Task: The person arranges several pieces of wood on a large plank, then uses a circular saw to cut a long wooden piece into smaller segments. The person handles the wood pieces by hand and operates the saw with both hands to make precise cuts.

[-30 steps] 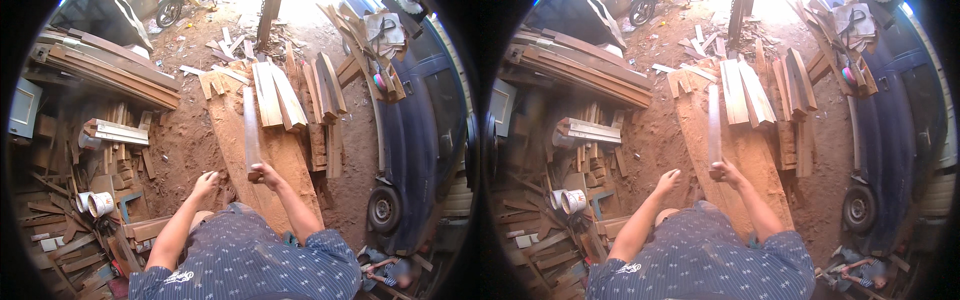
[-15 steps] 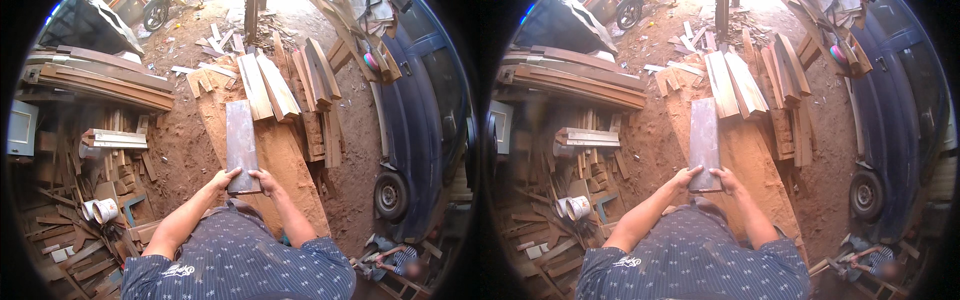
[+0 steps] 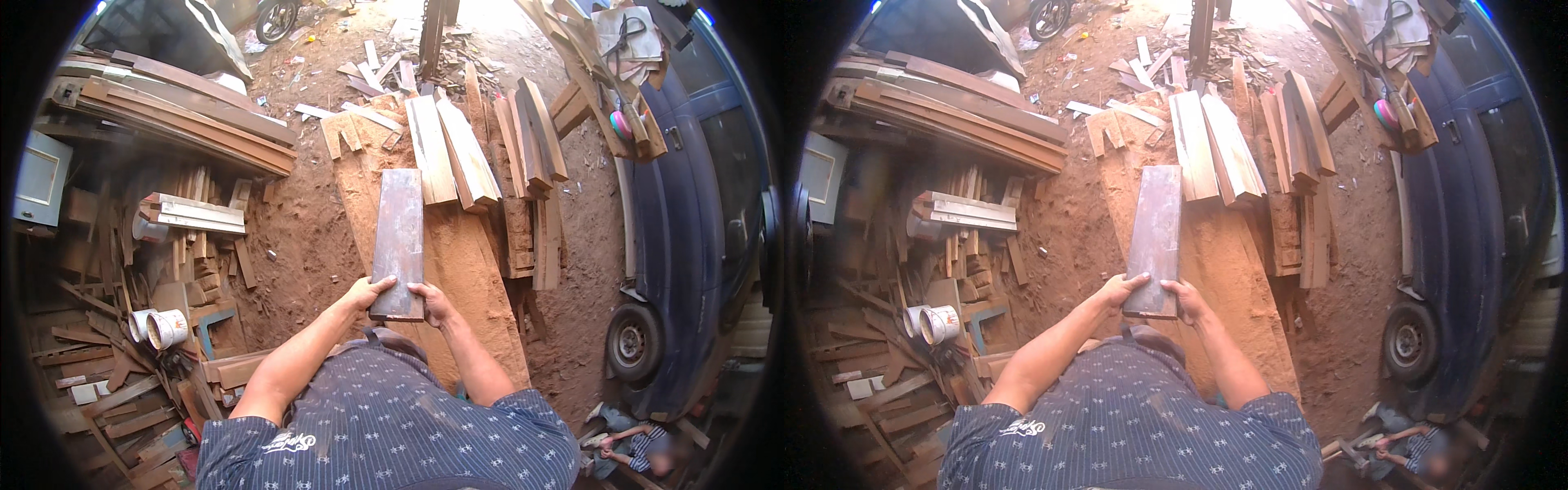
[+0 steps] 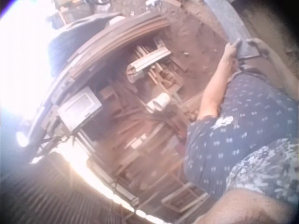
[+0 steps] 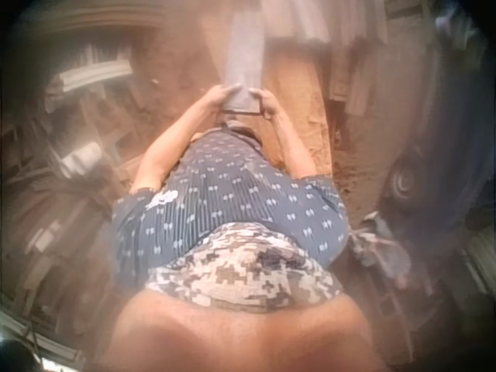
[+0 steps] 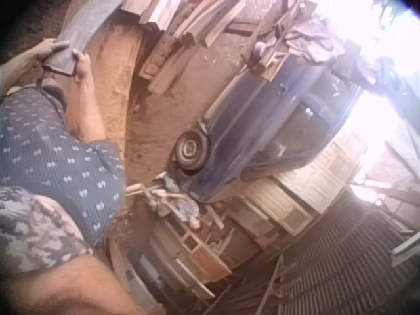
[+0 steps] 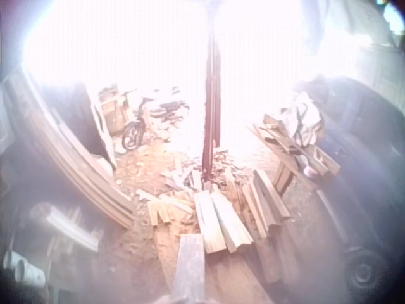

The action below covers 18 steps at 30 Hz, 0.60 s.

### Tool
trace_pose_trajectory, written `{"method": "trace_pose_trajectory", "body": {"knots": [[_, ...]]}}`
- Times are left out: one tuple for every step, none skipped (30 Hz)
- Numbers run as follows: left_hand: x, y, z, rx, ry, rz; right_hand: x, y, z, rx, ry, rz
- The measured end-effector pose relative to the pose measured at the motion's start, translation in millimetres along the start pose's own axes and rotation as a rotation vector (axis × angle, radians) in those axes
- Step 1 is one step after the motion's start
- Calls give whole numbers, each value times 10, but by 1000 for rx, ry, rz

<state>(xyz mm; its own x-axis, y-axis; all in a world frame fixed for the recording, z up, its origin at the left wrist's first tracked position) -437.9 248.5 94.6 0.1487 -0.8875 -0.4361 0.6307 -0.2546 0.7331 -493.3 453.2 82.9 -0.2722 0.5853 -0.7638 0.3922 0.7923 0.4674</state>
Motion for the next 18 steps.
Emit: {"method": "trace_pose_trajectory", "body": {"knots": [[-15,32,15,-4,9,7,-6,-6,-1,-8,4,-14],[-32,60,28,-7,18,12,-9,-3,-1,-13,7,-12],[-49,81,32,-10,26,18,-11,1,-2,-17,9,-10],[-53,93,37,-16,14,21,-26,-1,-9,-18,12,-9],[-59,105,41,-22,1,25,-27,-7,-2,-21,-1,-7],[-64,120,42,-28,-11,28,-30,-16,6,-24,-14,-6],[-75,132,28,-71,-28,61,-65,-17,-2,-25,-29,-4],[-98,155,-7,-114,-45,95,-110,-26,7,0,-3,41],[-110,176,-34,-158,-61,129,-170,-47,35,24,22,85],[-164,245,-2,-175,-57,147,-230,-46,51,52,42,138],[-246,400,66,-193,-52,169,-282,-40,91,56,20,126],[-276,495,91,-210,-47,191,-335,-30,137,60,-2,114],[-174,540,15,-221,-45,202,-434,-43,170,60,-17,90],[-31,571,-91,-233,-42,210,-520,-75,184,47,9,73],[123,594,-182,-244,-40,219,-608,-129,193,34,34,56],[158,619,-132,-249,6,217,-662,-190,159,33,63,48],[192,645,-85,-252,53,214,-714,-266,129,23,95,84],[239,678,-30,-256,99,212,-720,-338,125,35,113,99]]}}
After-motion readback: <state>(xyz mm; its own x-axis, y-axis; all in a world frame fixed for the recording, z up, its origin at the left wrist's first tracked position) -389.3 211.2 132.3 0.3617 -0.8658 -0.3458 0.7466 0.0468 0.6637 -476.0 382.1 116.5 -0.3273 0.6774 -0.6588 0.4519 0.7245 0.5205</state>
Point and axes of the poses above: each hand's wrist, its own y-axis away from the middle knuckle, its own x-axis out of the back of the hand, z = x × y, the point moved 1 cm from there along -y, towards the middle knuckle, and after that the axes turned 13 degrees about -z, right-handed, at the moved point
